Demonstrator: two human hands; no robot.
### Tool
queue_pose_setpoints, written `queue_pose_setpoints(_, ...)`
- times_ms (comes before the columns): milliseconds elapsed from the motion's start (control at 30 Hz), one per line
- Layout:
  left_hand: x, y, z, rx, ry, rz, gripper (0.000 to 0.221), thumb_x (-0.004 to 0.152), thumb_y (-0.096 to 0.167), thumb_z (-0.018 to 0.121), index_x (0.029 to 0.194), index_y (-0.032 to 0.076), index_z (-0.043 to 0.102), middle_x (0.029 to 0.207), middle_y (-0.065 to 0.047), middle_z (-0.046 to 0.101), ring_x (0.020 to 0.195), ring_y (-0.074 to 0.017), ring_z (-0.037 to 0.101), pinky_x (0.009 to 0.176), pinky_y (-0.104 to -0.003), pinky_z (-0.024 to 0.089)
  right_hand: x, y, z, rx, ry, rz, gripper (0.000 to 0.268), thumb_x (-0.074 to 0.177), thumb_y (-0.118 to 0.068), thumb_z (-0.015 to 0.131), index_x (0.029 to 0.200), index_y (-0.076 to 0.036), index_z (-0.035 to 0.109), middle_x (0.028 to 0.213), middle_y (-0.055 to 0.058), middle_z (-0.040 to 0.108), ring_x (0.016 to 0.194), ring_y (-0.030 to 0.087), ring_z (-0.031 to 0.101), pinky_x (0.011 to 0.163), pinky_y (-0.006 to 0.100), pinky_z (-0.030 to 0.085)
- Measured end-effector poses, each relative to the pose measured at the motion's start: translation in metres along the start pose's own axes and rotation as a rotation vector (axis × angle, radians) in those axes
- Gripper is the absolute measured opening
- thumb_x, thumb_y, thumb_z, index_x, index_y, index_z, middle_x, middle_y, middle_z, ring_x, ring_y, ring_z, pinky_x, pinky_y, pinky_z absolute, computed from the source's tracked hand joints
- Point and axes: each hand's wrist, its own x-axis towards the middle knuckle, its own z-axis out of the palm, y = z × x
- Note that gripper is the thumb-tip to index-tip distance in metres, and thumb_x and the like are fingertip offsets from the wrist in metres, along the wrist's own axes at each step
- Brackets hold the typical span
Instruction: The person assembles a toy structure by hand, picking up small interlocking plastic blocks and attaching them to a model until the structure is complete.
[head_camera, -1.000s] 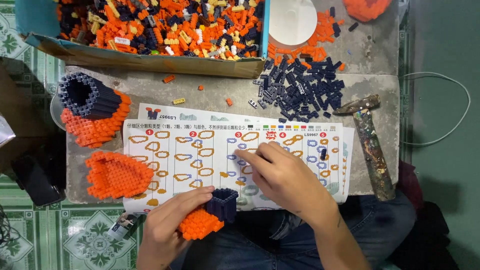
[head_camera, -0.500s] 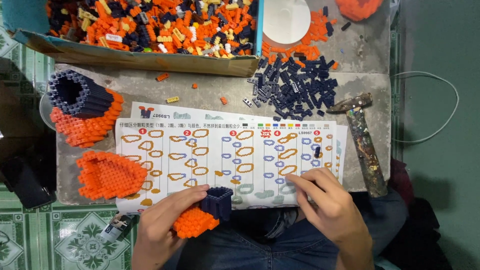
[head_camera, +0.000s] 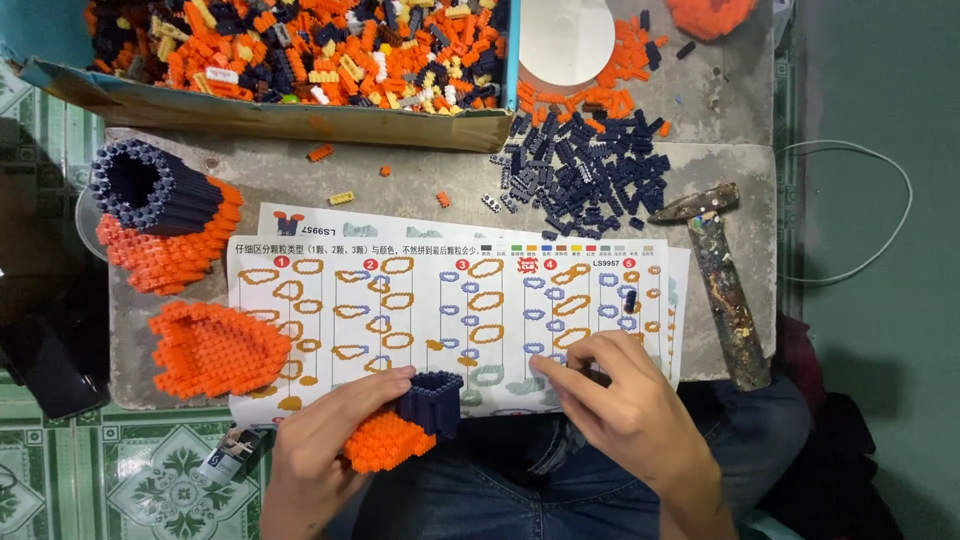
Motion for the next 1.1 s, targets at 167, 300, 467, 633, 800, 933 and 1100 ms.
queue_pose_setpoints(167,0.0,0.0,0.0,0.007,0.0,-0.008,0.054,0.071,0.001,0.085,0.124,0.006,0.082,0.132,-0.009,0.089,0.117,-0.0227,0.088,0.102,-0.033,0.069,0.004,0.003,0.003,-0.016,0.001,0.008,0.043,0.081,-0.004,0.09,0.122,-0.015,0.088,0.098,0.0,0.07,0.09,0.016,0.063,0.077,0.03,0.055)
queue_pose_setpoints(300,0.0,0.0,-0.001,0.005,-0.009,-0.02,0.055,0.071,0.001,0.087,0.125,0.008,0.082,0.133,-0.006,0.089,0.116,-0.0215,0.089,0.104,-0.033,0.069,0.017,-0.001,0.001,-0.043,0.038,0.036,0.038,0.086,-0.005,0.089,0.123,-0.012,0.088,0.096,0.003,0.071,0.085,0.016,0.061,0.073,0.03,0.054)
queue_pose_setpoints(467,-0.001,-0.001,-0.002,-0.007,-0.02,-0.018,0.058,0.071,0.0,0.085,0.128,0.007,0.081,0.134,-0.007,0.088,0.117,-0.0224,0.089,0.103,-0.034,0.069,0.03,-0.006,0.0,-0.064,0.039,0.053,0.036,0.091,-0.007,0.086,0.127,-0.007,0.086,0.103,0.008,0.07,0.09,0.019,0.062,0.074,0.031,0.054)
queue_pose_setpoints(633,-0.001,0.002,-0.002,-0.003,-0.012,-0.022,0.057,0.071,-0.002,0.082,0.127,0.007,0.081,0.134,-0.007,0.088,0.118,-0.0232,0.088,0.105,-0.035,0.069,0.042,-0.006,0.001,-0.096,0.044,0.109,0.043,0.096,-0.012,0.083,0.138,-0.007,0.083,0.107,0.011,0.064,0.097,0.024,0.057,0.08,0.034,0.052)
queue_pose_setpoints(800,-0.008,0.008,0.0,0.096,0.05,0.081,0.06,0.068,0.005,0.09,0.127,0.007,0.082,0.138,-0.008,0.084,0.112,-0.0206,0.086,0.096,-0.033,0.07,0.023,0.015,-0.008,-0.093,0.135,0.177,0.052,0.088,0.002,0.083,0.138,-0.011,0.083,0.114,0.008,0.068,0.091,0.019,0.059,0.061,0.026,0.05)
queue_pose_setpoints(933,-0.003,0.019,0.0,0.056,0.093,0.079,0.065,0.067,0.007,0.096,0.129,0.007,0.076,0.14,-0.012,0.082,0.119,-0.0245,0.085,0.106,-0.036,0.069,-0.003,0.02,-0.029,-0.168,0.352,0.249,0.043,0.092,0.016,0.077,0.13,0.0,0.087,0.114,0.011,0.069,0.081,0.018,0.052,0.064,0.029,0.044)
queue_pose_setpoints(1100,0.032,0.003,0.014,0.314,0.182,0.228,0.06,0.077,0.008,0.099,0.127,0.001,0.067,0.15,-0.022,0.076,0.136,-0.0409,0.076,0.121,-0.046,0.063,-0.019,0.019,-0.034,-0.174,0.393,0.286,0.039,0.094,0.011,0.079,0.132,0.005,0.083,0.122,0.016,0.072,0.084,0.024,0.068,0.074,0.034,0.058)
